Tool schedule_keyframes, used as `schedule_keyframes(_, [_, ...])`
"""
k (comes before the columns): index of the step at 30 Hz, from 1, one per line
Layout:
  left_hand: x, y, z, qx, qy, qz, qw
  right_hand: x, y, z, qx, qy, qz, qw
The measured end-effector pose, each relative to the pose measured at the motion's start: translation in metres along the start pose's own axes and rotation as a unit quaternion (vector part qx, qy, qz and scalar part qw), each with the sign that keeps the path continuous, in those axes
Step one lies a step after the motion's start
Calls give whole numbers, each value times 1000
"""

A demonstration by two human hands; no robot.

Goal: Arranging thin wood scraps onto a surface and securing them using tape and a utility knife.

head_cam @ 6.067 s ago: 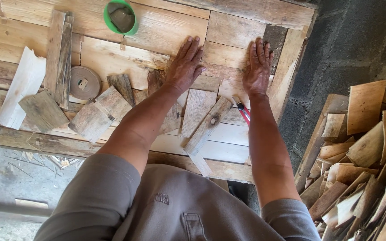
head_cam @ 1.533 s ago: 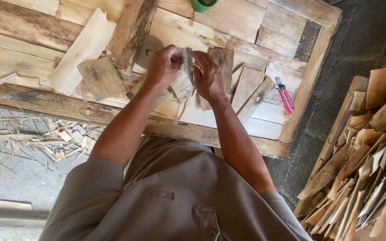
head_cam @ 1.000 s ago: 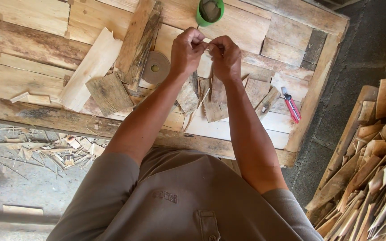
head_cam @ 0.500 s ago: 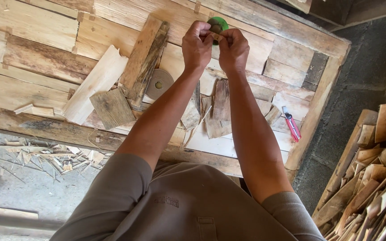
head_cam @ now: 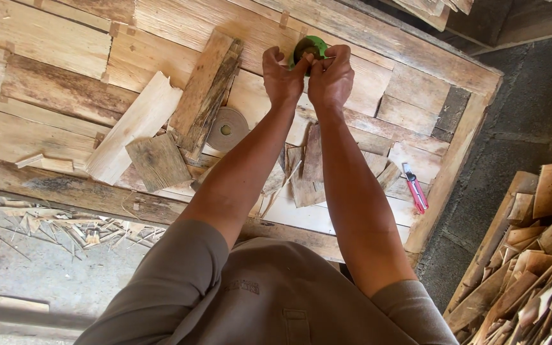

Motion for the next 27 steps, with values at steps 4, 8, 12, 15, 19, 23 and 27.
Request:
schedule_keyframes(4, [0,10,-4,-4,4,-51,999,-2,-5,0,15,-4,-10,1000])
schedule_keyframes(8, [3,1,1,-12,19,-52,998,-5,-5,-2,32,13,-37,999])
schedule_keyframes(12, [2,-1,1,-21,13,-48,999,-11,1,-7,40,32,-42,998])
schedule_keyframes(15, [3,0,0,-24,-7,-37,999,-14,-3,-17,46,37,-44,997])
schedule_keyframes(19, [-9,26,-21,-12,-4,11,1000,-12,2,-21,77,33,-82,993])
schedule_keyframes(23, [-16,54,-35,19,-27,193,981,-9,5,-19,148,-11,-119,982])
schedule_keyframes(27, [-11,56,-30,-62,-149,154,975,-6,8,-20,175,-41,-127,975])
Point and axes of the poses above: each hand's wrist, its own x-axis towards the middle knuckle, its own z-axis out of the palm, y = z × x, the point moved 4 cm from there along x, towards the middle knuckle, and after that the axes turned 1 degree about -z, right-handed, at the moved point
